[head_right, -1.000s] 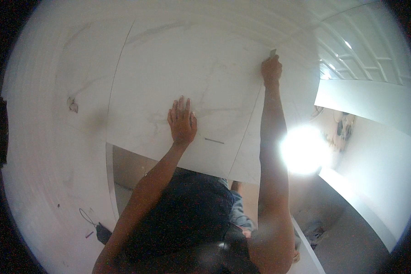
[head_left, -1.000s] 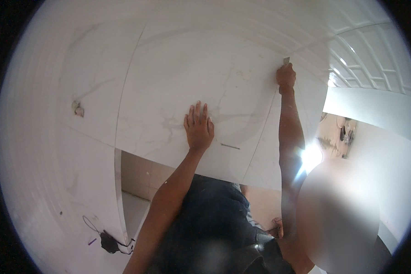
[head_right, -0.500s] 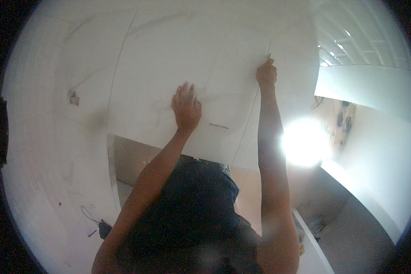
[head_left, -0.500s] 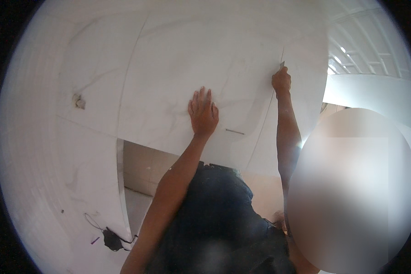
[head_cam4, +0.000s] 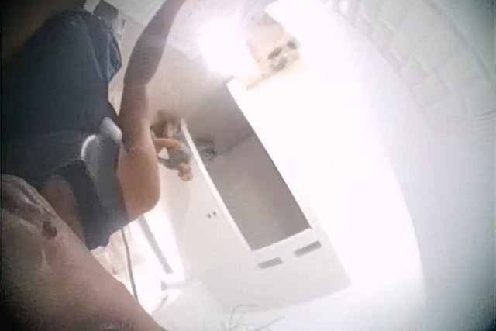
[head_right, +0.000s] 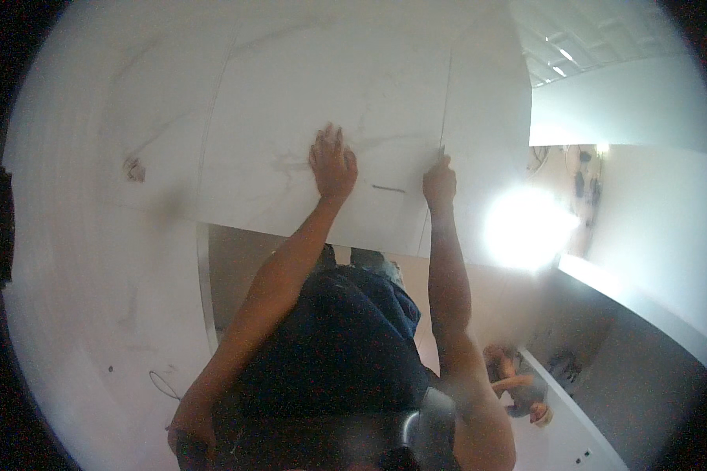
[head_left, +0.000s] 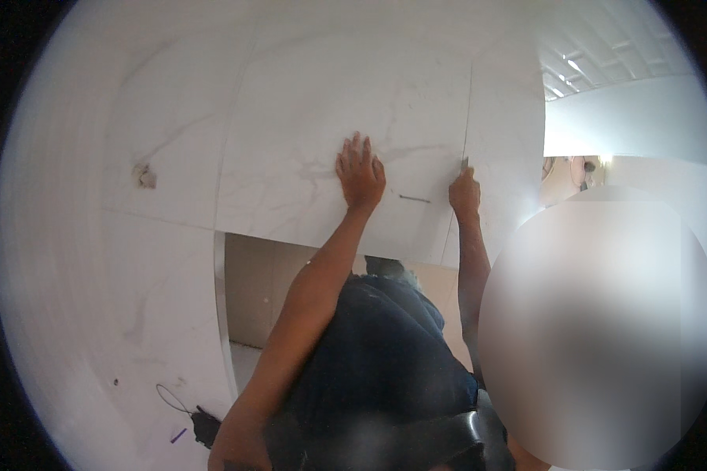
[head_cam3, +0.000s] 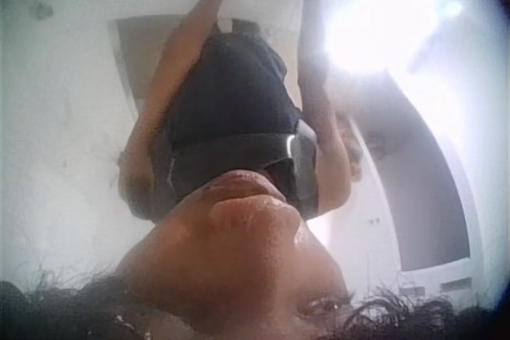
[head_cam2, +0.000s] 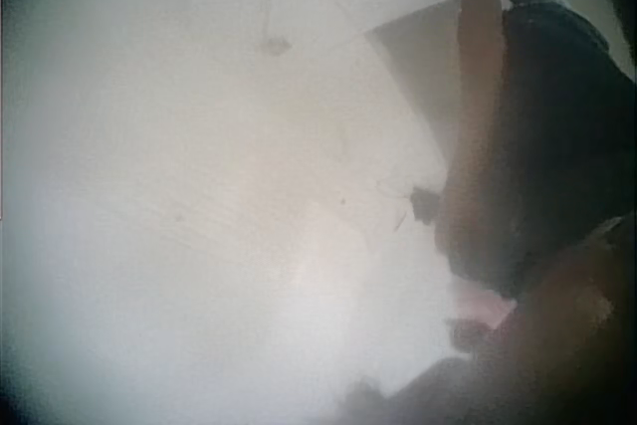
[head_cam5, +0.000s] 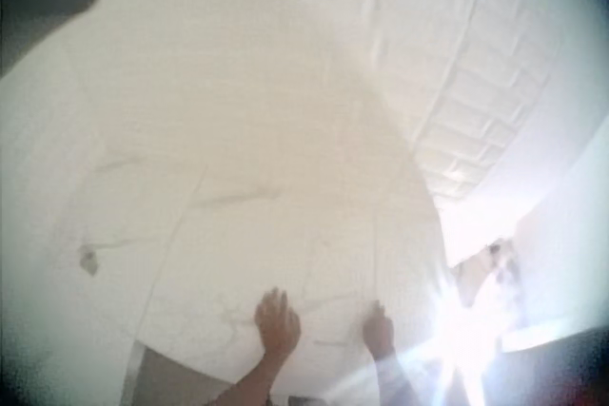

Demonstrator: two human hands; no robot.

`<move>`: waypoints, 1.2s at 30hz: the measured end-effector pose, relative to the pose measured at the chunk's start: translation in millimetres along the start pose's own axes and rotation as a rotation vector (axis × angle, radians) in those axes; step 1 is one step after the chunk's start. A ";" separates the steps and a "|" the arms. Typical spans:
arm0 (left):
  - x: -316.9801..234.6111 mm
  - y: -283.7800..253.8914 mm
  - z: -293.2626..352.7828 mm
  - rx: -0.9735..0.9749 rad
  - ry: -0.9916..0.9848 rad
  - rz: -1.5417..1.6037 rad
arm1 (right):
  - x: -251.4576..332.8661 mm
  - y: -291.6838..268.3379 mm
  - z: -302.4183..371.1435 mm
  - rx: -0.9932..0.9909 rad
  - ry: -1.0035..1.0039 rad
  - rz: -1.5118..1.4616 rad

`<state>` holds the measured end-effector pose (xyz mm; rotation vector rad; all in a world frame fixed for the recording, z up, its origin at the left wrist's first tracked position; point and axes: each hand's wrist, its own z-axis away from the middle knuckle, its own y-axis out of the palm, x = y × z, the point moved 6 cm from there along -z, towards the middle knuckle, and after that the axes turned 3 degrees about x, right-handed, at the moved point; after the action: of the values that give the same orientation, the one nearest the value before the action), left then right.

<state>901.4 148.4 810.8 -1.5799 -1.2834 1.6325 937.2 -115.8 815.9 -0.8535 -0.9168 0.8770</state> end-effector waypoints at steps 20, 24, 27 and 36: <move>81.2 -59.5 110.4 0.039 -0.584 1.525 | 210.6 80.5 193.0 0.617 -1.120 -0.192; 154.9 -80.2 151.1 -0.366 -0.836 1.806 | 275.4 94.4 253.8 0.859 -1.393 -0.156; 225.5 -103.0 178.8 -0.563 -0.906 1.786 | 331.6 127.5 274.7 0.838 -1.574 -0.074; 501.7 -265.9 275.2 -1.055 -0.927 1.322 | 661.7 312.3 260.8 0.219 -1.731 0.072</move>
<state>485.8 622.2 779.7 -2.8298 -1.8665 3.0059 847.3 655.7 825.3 0.3106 -2.1684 1.7340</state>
